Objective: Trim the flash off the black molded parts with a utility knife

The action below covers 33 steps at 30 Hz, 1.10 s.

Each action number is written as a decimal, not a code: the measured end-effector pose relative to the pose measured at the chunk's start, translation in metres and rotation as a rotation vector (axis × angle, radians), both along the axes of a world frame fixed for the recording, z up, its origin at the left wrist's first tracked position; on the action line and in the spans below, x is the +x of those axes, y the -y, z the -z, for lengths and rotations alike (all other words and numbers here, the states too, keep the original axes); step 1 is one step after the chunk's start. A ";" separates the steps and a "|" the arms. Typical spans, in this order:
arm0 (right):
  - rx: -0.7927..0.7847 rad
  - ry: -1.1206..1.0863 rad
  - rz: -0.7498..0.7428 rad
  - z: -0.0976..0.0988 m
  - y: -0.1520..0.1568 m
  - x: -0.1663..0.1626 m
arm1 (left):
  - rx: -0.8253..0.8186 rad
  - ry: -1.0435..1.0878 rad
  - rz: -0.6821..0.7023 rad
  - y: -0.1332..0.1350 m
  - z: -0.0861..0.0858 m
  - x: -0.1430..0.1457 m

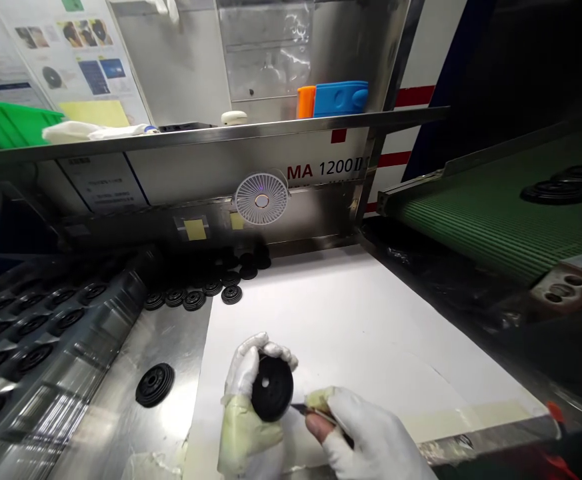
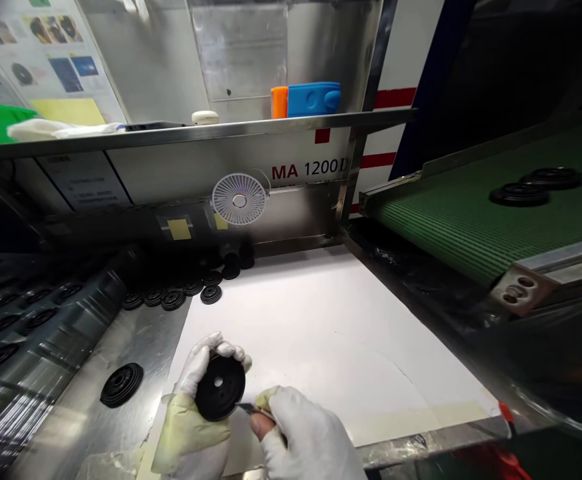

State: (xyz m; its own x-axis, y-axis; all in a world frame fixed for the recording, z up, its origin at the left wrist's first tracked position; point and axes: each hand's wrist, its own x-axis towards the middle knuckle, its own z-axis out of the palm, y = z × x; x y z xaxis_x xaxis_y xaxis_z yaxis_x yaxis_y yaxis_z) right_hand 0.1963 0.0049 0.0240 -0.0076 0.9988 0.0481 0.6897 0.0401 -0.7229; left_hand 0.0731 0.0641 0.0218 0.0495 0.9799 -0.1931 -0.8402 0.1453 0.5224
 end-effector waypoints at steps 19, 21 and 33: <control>0.122 -0.156 -0.068 0.026 -0.016 -0.029 | -0.427 0.228 -0.127 -0.015 -0.003 -0.006; 0.133 -0.282 -0.042 0.021 -0.018 -0.029 | -0.352 0.185 -0.065 -0.009 -0.003 -0.006; 0.327 -0.328 -0.038 -0.001 -0.022 -0.018 | -0.373 -0.012 0.120 0.011 0.016 -0.019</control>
State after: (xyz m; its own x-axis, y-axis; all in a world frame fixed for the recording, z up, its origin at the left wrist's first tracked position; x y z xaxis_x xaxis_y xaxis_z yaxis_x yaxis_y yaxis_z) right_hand 0.1787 0.0265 0.0250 0.0243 0.9302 0.3662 0.4203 0.3228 -0.8480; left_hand 0.0537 0.0529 0.0063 0.1549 0.8298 -0.5361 -0.7998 0.4239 0.4251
